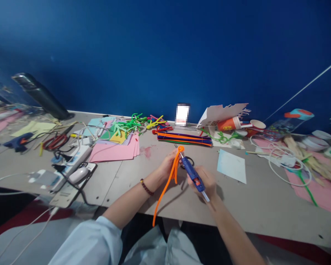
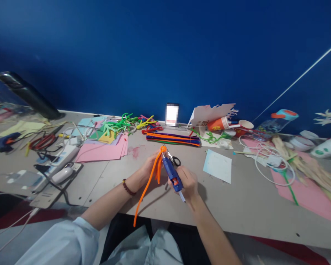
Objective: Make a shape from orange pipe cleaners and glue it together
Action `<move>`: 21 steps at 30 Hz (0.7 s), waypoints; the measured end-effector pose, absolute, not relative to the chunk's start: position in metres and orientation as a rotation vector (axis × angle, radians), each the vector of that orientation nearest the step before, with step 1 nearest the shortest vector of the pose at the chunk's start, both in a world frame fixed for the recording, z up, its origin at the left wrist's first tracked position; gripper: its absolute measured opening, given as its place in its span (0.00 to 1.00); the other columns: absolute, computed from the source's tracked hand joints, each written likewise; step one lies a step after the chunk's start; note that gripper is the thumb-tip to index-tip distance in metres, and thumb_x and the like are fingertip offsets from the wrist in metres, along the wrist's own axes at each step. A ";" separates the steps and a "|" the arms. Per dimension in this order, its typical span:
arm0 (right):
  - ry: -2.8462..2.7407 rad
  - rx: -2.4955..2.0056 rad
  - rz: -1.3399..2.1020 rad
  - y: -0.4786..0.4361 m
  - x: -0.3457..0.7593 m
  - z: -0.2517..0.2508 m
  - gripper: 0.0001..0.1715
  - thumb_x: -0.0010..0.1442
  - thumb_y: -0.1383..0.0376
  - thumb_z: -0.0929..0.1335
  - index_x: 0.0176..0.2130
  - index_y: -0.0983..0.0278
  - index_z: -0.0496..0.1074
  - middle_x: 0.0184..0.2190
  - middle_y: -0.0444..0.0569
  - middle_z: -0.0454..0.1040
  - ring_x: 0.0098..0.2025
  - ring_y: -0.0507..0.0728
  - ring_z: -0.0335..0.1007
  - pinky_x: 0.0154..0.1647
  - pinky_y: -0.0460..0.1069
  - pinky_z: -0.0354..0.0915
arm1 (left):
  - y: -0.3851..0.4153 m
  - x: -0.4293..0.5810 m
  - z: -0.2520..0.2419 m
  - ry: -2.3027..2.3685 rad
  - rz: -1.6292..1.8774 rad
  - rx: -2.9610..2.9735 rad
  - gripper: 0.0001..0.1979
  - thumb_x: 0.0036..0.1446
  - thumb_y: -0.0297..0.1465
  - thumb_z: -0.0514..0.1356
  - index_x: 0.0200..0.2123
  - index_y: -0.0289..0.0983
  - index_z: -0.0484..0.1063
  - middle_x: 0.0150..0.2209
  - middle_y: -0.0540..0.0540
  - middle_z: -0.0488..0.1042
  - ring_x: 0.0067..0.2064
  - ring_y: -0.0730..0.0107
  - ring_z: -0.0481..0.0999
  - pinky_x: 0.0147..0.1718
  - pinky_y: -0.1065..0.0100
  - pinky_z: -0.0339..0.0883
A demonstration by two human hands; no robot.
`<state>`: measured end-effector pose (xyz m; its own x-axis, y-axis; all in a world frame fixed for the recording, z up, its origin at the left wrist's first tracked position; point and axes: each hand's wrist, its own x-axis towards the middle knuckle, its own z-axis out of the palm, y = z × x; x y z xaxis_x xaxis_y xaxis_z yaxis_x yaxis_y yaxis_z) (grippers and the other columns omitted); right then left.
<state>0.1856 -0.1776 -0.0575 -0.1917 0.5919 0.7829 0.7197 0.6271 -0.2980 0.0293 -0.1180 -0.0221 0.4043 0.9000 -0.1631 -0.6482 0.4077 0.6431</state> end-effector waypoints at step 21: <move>-1.894 -1.002 -0.294 -0.178 0.182 -0.050 0.06 0.53 0.68 0.67 0.28 0.62 0.64 0.23 0.44 0.65 0.24 0.52 0.61 0.25 0.47 0.58 | -0.117 0.030 -0.025 0.533 1.041 0.539 0.14 0.43 0.37 0.68 0.27 0.34 0.70 0.22 0.52 0.65 0.24 0.77 0.64 0.24 0.74 0.59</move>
